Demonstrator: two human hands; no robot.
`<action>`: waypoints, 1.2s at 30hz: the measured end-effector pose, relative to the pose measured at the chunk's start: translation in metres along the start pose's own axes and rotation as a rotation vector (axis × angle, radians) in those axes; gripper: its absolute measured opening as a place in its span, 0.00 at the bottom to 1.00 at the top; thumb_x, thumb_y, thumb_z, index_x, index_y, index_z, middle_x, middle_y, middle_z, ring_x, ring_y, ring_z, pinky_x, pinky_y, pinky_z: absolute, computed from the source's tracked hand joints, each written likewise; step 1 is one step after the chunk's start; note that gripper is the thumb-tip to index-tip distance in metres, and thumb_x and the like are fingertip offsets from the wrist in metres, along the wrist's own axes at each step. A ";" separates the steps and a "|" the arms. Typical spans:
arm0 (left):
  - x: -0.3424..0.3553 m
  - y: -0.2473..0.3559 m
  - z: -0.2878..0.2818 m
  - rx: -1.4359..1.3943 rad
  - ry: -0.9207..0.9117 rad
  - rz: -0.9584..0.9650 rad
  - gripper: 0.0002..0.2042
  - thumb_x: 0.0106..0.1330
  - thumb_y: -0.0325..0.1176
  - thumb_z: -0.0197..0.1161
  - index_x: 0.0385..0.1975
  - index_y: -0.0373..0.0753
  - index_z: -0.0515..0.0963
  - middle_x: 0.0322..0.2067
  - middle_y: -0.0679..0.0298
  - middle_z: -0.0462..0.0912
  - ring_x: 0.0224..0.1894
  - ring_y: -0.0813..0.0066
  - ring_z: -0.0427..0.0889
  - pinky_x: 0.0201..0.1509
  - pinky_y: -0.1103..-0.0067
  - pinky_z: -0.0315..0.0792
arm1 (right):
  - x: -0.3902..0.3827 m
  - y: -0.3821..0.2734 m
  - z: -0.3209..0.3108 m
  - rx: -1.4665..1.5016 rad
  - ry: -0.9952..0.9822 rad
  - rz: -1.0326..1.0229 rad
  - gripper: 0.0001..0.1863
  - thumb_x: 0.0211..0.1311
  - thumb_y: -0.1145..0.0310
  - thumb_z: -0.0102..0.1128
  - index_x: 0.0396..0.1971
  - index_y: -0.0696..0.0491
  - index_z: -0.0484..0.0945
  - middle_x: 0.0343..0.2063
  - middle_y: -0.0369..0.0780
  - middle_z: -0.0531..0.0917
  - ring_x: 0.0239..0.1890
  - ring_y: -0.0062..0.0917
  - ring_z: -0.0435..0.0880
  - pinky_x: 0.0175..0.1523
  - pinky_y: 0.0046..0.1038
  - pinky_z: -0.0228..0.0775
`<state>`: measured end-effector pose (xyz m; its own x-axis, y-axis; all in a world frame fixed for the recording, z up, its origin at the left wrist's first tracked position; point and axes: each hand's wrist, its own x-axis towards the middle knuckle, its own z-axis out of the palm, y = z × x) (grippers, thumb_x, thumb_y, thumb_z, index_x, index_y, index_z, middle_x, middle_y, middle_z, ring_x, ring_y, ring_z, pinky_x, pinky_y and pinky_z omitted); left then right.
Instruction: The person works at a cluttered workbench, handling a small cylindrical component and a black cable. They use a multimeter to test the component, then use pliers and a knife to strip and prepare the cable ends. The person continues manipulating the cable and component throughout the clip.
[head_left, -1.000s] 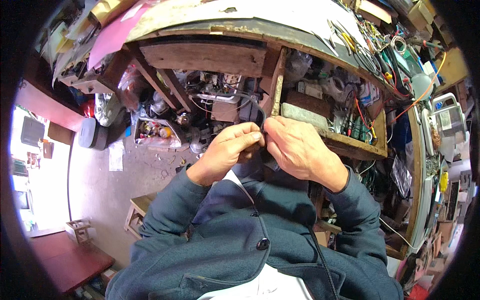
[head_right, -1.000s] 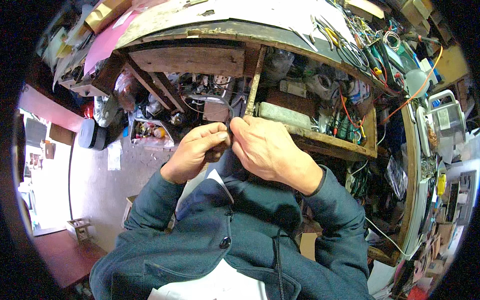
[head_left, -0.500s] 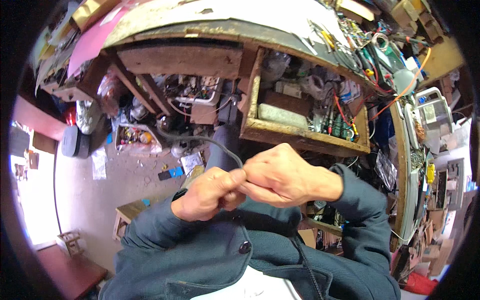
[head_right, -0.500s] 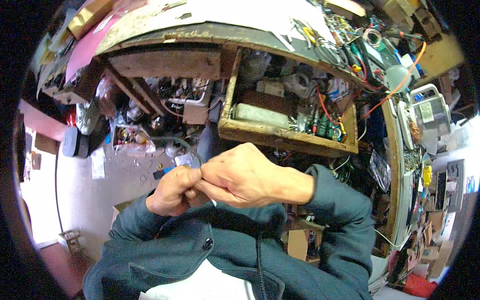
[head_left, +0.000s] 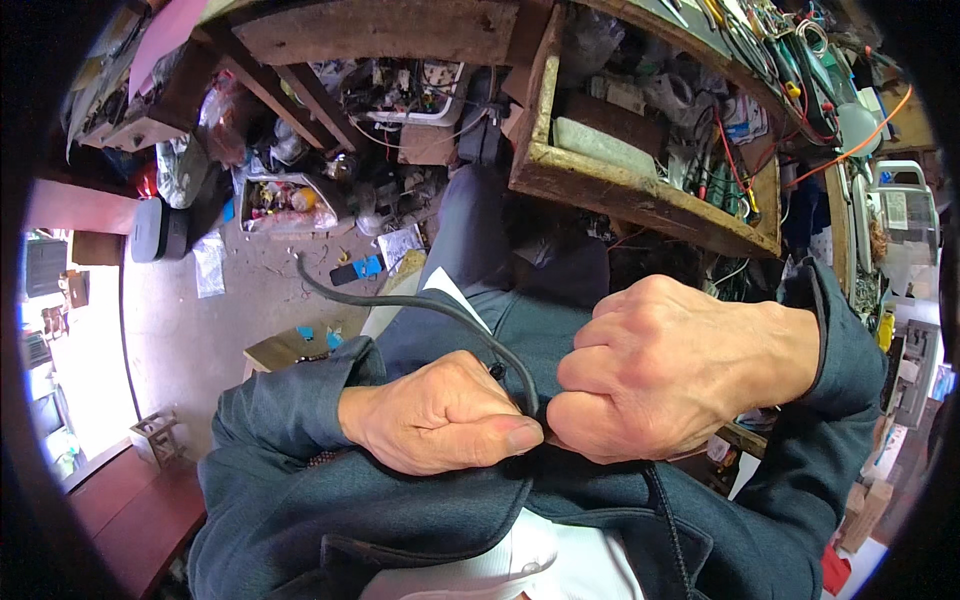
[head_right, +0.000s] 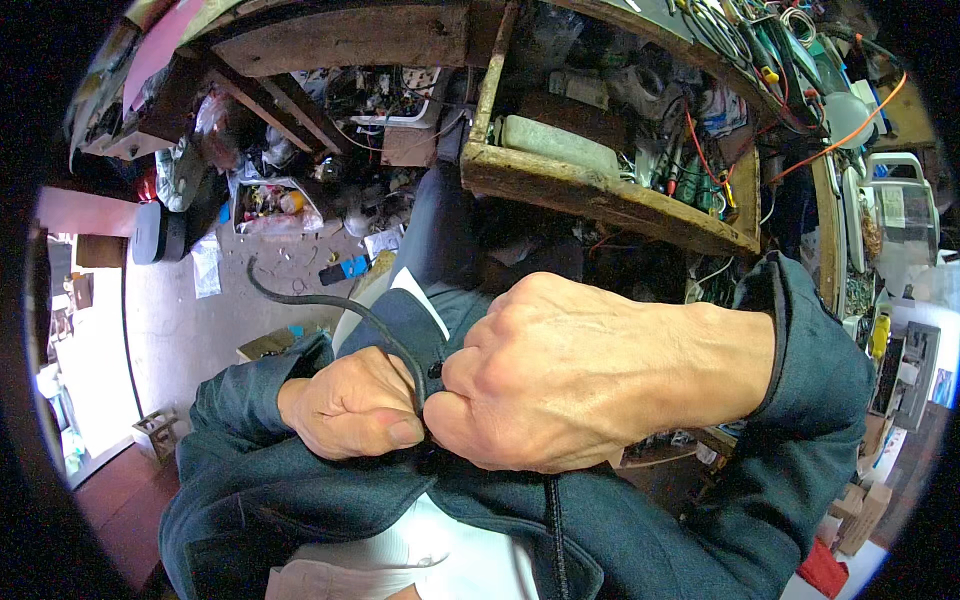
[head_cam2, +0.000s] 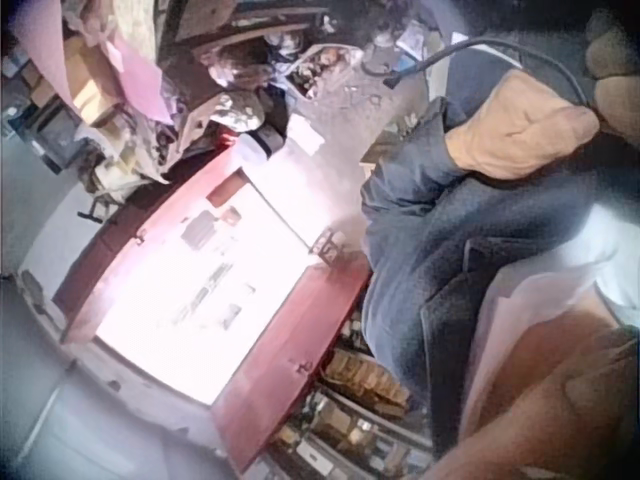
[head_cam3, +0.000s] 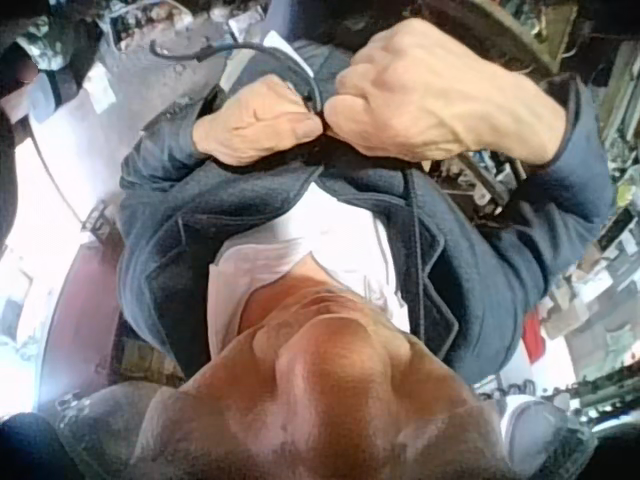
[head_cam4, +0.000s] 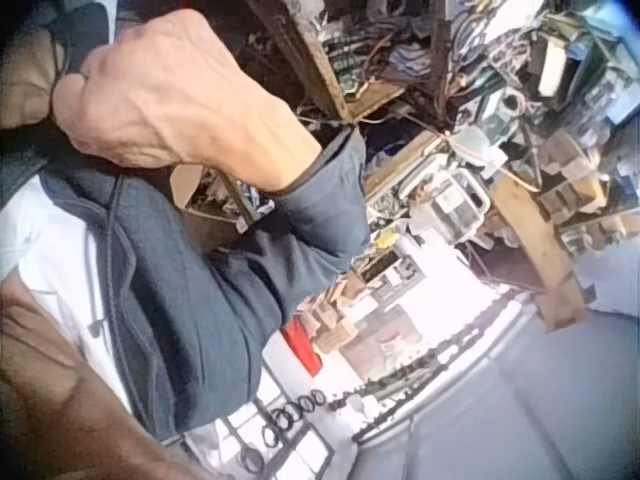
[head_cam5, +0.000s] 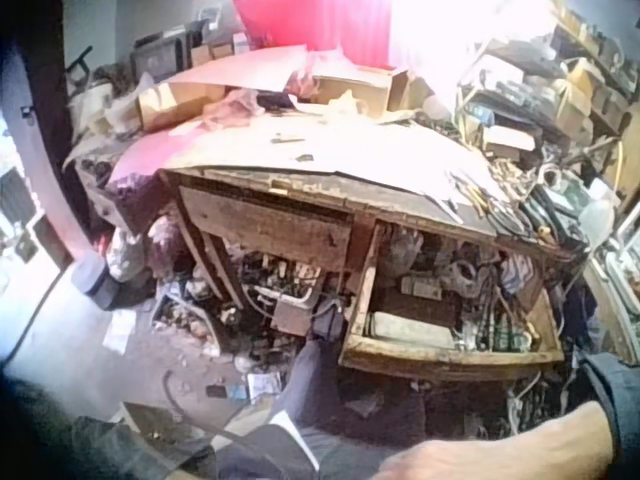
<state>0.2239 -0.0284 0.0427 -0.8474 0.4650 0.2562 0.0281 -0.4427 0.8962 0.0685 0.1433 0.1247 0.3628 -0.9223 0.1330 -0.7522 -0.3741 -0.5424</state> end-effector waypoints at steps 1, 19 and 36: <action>-0.002 -0.002 -0.001 0.007 -0.019 -0.005 0.22 0.78 0.31 0.52 0.17 0.35 0.62 0.14 0.62 0.62 0.15 0.67 0.57 0.22 0.69 0.55 | 0.000 -0.001 -0.003 0.025 -0.022 -0.001 0.13 0.44 0.66 0.63 0.16 0.51 0.65 0.15 0.35 0.67 0.16 0.29 0.73 0.21 0.31 0.67; -0.067 0.015 -0.011 -0.271 0.626 -0.061 0.26 0.74 0.37 0.56 0.09 0.37 0.61 0.10 0.63 0.61 0.13 0.75 0.56 0.21 0.74 0.53 | -0.065 0.030 -0.083 0.338 -0.143 0.346 0.22 0.69 0.66 0.60 0.17 0.56 0.62 0.14 0.42 0.64 0.17 0.41 0.68 0.24 0.40 0.60; -0.028 0.032 -0.075 0.607 0.729 0.179 0.21 0.78 0.41 0.53 0.24 0.32 0.74 0.28 0.63 0.73 0.27 0.78 0.68 0.31 0.79 0.63 | -0.063 0.048 -0.047 0.288 -0.128 0.794 0.16 0.68 0.72 0.57 0.54 0.55 0.76 0.19 0.41 0.83 0.23 0.32 0.85 0.32 0.33 0.76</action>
<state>0.2089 -0.1126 0.0371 -0.9190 -0.2517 0.3033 0.2852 0.1065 0.9525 -0.0163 0.1793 0.1294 -0.1409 -0.8761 -0.4611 -0.6465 0.4342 -0.6273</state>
